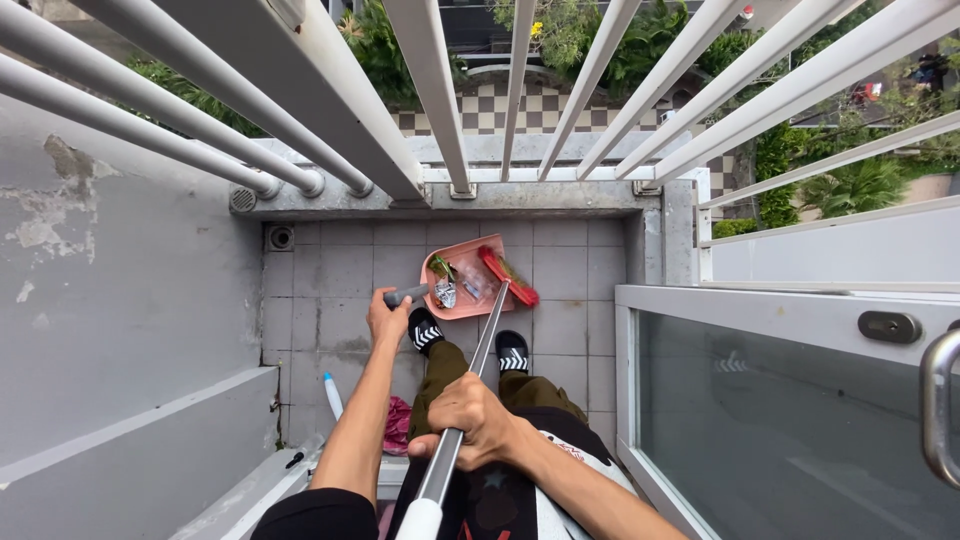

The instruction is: Sweeping dust and small debris into a dustpan on a balcony.

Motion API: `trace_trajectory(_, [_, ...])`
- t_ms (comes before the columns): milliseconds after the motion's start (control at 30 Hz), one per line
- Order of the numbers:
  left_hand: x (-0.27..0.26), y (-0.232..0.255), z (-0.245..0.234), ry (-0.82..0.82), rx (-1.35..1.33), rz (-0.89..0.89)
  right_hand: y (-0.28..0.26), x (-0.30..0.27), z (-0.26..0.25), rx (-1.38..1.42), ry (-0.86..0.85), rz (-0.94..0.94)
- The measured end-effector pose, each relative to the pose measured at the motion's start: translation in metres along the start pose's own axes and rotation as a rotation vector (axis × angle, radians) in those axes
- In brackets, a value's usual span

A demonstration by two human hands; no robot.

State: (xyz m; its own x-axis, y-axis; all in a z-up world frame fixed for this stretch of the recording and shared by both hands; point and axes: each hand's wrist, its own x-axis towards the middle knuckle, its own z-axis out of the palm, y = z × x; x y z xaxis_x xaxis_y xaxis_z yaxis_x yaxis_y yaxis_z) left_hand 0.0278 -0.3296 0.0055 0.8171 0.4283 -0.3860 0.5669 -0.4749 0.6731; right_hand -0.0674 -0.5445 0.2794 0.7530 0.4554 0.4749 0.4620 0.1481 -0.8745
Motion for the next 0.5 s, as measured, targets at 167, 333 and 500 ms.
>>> trace_trajectory(167, [-0.002, -0.001, -0.004, 0.02, -0.218, -0.069, -0.013, -0.006, -0.02, -0.138, 0.174, -0.01])
trace_trajectory(333, [-0.001, 0.006, -0.011, 0.004, -0.214, -0.04, -0.046, 0.0, -0.05, -0.266, 0.423, -0.018])
trace_trajectory(500, [-0.002, 0.018, -0.009, -0.111, -0.322, 0.038, -0.046, -0.011, -0.066, -0.366, 0.536, 0.03])
